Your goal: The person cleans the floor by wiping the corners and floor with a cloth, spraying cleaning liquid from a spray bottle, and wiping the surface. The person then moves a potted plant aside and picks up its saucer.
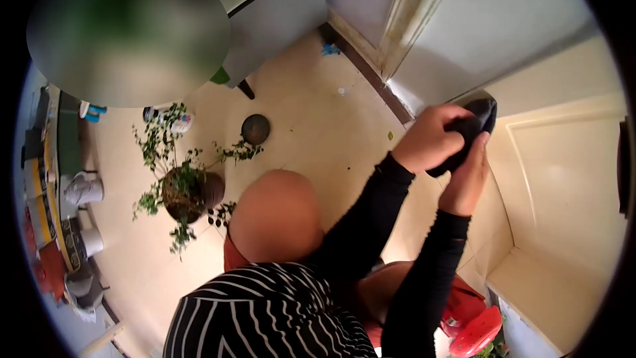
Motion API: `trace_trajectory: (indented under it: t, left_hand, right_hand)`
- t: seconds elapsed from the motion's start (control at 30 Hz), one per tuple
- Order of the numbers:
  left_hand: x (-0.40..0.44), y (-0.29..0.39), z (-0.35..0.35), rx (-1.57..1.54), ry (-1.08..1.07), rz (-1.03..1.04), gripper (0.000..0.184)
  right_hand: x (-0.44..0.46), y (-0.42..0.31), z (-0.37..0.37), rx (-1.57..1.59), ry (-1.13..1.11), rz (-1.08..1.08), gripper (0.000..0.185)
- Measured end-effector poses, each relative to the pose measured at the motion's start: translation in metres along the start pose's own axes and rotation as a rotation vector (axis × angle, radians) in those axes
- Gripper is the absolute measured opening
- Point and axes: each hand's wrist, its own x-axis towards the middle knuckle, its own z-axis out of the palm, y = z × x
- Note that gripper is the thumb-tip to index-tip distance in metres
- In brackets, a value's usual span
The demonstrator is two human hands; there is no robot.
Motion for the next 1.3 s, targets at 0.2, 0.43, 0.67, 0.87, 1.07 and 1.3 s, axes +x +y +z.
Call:
trace_trajectory:
  t: [0.2,0.43,0.67,0.87,1.07,1.3]
  left_hand:
    - [-0.001,0.036,-0.005,0.126,0.281,0.007,0.032]
    - [0.007,0.087,-0.048,-0.159,0.296,0.022,0.018]
    - [0.005,0.071,-0.080,-0.086,0.117,-0.038,0.022]
    - [-0.001,0.061,-0.148,0.884,0.686,0.159,0.025]
    - [-0.012,0.055,-0.193,0.544,1.295,0.357,0.016]
    - [-0.034,-0.014,-0.224,0.044,1.153,0.342,0.017]
  right_hand:
    - [0.006,-0.024,0.026,-0.256,-0.035,-0.035,0.050]
    - [-0.023,-0.092,0.085,-0.490,-0.068,-0.140,0.041]
    - [-0.016,-0.077,0.075,-0.539,0.032,-0.119,0.038]
    - [-0.002,-0.038,0.139,-0.433,-0.212,-0.116,0.047]
    - [-0.013,-0.017,0.165,-0.240,-0.564,-0.155,0.039]
    - [-0.022,-0.012,0.140,-0.311,-0.873,-0.007,0.032]
